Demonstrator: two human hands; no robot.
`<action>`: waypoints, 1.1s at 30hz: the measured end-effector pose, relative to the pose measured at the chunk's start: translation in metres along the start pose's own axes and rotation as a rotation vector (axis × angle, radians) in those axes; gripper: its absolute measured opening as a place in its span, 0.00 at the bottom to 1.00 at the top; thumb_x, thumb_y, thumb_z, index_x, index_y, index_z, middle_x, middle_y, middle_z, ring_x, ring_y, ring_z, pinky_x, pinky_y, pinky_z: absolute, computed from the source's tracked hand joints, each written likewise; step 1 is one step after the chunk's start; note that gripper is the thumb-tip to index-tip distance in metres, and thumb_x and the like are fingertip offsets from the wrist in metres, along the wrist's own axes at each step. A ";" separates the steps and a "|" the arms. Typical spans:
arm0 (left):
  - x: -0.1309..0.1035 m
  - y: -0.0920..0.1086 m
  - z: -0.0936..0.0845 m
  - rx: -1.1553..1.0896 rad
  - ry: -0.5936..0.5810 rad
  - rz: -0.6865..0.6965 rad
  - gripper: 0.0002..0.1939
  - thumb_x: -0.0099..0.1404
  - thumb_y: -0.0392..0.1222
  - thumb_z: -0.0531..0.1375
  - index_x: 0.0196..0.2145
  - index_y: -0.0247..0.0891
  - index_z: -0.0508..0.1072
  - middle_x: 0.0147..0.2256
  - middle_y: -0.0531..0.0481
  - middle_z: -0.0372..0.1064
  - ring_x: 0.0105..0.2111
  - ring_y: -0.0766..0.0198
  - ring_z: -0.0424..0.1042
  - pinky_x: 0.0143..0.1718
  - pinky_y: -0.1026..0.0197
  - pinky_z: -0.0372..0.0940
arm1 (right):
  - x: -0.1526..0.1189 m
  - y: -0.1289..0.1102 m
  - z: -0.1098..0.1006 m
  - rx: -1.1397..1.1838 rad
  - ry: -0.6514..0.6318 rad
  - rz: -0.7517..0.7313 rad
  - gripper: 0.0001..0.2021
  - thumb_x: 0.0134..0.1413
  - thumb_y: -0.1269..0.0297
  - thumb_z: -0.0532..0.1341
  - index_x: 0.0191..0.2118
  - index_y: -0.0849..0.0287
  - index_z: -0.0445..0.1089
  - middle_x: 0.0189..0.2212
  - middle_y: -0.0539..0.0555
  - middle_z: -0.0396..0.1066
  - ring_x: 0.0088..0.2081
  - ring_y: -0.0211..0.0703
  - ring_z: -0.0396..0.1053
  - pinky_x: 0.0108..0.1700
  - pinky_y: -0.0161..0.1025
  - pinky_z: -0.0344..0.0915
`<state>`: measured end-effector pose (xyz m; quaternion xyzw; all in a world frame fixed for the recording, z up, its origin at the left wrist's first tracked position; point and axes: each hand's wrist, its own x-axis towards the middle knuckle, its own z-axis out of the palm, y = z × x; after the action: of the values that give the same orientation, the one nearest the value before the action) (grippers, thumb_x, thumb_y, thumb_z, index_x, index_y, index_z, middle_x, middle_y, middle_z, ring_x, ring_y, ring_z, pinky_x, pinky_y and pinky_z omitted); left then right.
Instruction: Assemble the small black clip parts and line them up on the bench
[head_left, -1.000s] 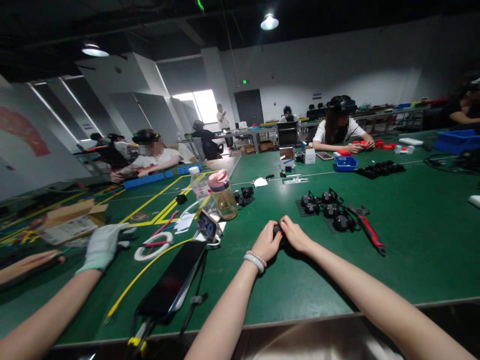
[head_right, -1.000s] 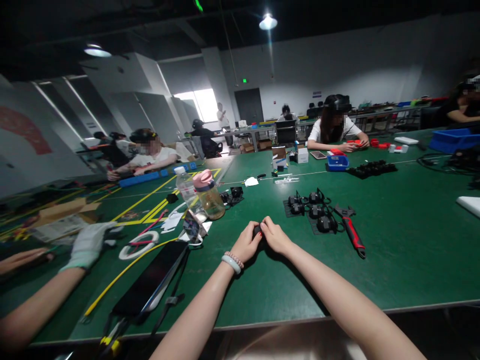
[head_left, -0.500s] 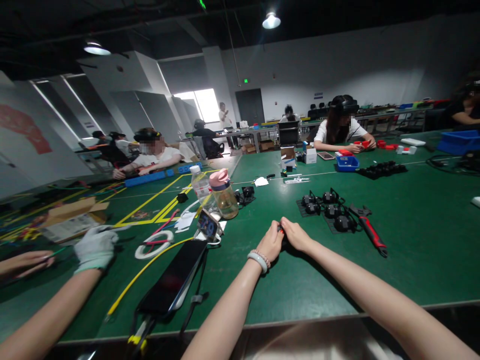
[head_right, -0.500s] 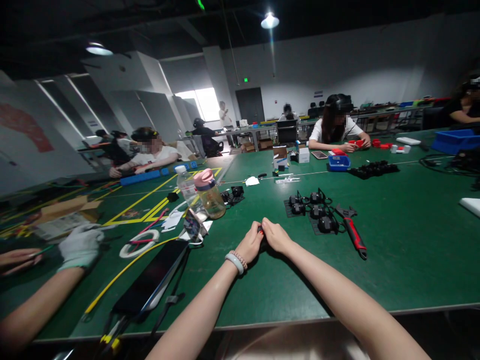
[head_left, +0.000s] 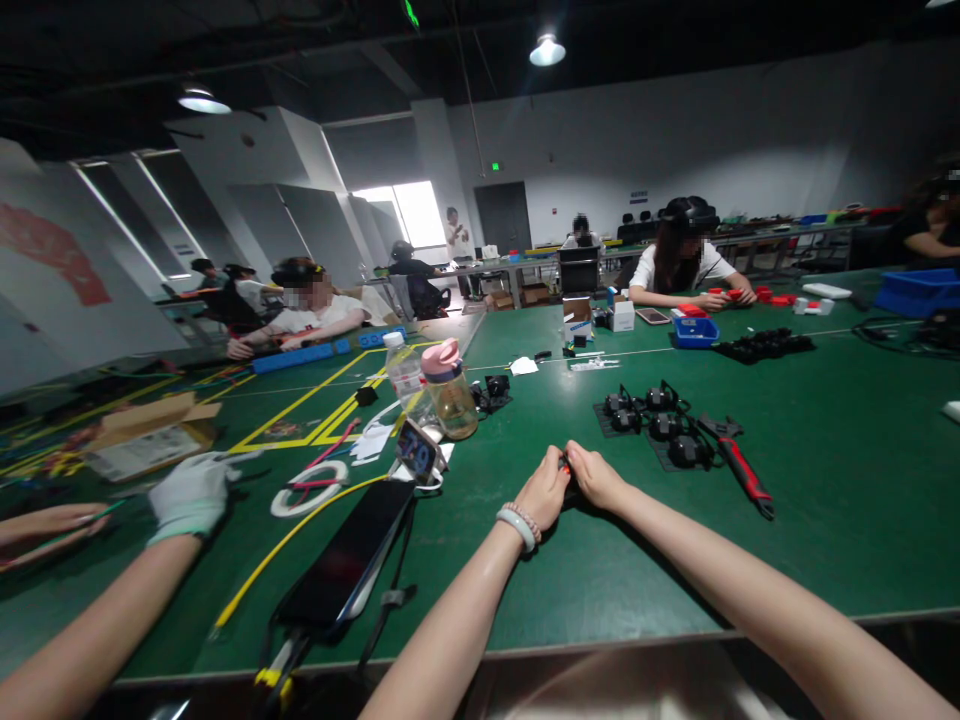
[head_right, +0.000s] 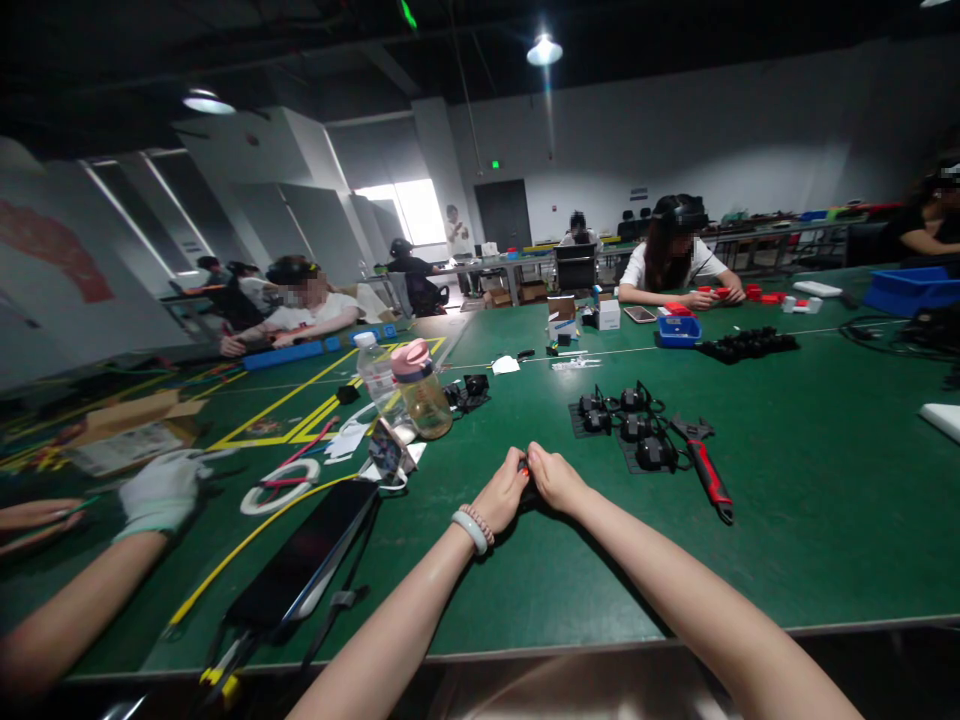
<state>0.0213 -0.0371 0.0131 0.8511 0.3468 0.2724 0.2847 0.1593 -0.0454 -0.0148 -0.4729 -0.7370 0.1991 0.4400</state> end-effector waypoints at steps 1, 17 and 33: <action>0.000 0.000 0.000 0.002 0.003 -0.003 0.08 0.61 0.41 0.43 0.34 0.36 0.56 0.33 0.49 0.59 0.32 0.66 0.60 0.37 0.59 0.58 | 0.000 0.000 0.000 -0.002 0.001 0.002 0.12 0.56 0.60 0.39 0.29 0.57 0.53 0.19 0.47 0.55 0.21 0.33 0.54 0.26 0.32 0.50; 0.002 -0.014 -0.009 0.302 0.033 0.012 0.11 0.60 0.42 0.45 0.38 0.36 0.59 0.36 0.47 0.60 0.37 0.62 0.60 0.41 0.57 0.56 | 0.001 -0.001 0.002 -0.192 0.038 0.049 0.15 0.56 0.60 0.39 0.34 0.58 0.59 0.26 0.51 0.63 0.29 0.37 0.62 0.32 0.33 0.55; -0.026 -0.001 0.010 0.809 -0.121 -0.402 0.38 0.54 0.56 0.46 0.53 0.19 0.50 0.55 0.27 0.41 0.56 0.44 0.39 0.53 0.47 0.41 | -0.006 0.025 -0.011 -0.295 0.156 0.101 0.17 0.57 0.60 0.39 0.28 0.59 0.60 0.26 0.52 0.59 0.32 0.37 0.59 0.36 0.34 0.56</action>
<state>0.0117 -0.0588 -0.0012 0.8240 0.5665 0.0041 -0.0037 0.1829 -0.0403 -0.0294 -0.5826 -0.6973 0.0733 0.4111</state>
